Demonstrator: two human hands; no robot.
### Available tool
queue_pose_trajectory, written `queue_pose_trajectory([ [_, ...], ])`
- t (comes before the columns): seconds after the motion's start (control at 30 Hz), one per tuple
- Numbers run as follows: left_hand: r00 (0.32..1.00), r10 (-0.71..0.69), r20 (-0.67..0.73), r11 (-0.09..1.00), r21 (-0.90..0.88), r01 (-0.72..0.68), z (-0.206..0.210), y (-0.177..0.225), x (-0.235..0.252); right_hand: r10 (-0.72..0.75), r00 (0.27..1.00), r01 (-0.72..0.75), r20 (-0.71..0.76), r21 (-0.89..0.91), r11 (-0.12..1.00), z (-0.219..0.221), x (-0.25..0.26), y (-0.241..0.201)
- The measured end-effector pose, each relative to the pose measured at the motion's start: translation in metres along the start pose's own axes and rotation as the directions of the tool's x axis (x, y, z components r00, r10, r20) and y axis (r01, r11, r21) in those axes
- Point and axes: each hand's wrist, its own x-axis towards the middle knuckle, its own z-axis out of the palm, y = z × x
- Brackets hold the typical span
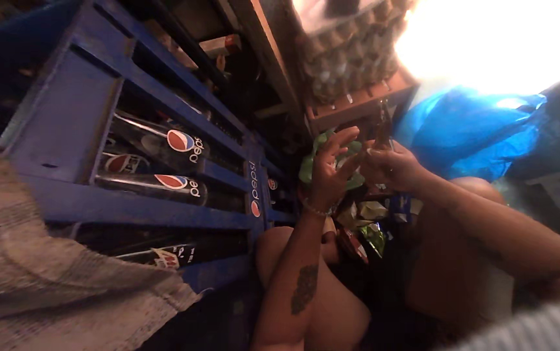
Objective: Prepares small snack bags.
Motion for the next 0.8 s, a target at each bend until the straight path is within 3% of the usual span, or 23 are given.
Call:
queue_pose_trajectory([
  [0.33,1.0,0.003,0.006,1.0,-0.001,-0.003,0.0,0.001,-0.001,0.035,0.999,-0.035,0.018,-0.015,0.999,0.012,-0.008,-0.013],
  [0.5,1.0,0.0,-0.006,1.0,0.005,0.0,0.001,0.002,-0.001,-0.032,0.993,0.03,0.112,0.015,0.999,-0.002,0.003,0.007],
  [0.7,1.0,0.005,-0.019,1.0,0.016,-0.005,0.002,0.004,-0.001,0.004,0.997,-0.003,0.083,-0.007,1.0,0.001,0.002,0.003],
  [0.8,1.0,-0.004,-0.02,1.0,0.022,0.004,0.002,0.007,0.0,0.053,0.998,-0.05,0.027,-0.1,0.994,0.008,-0.002,-0.007],
])
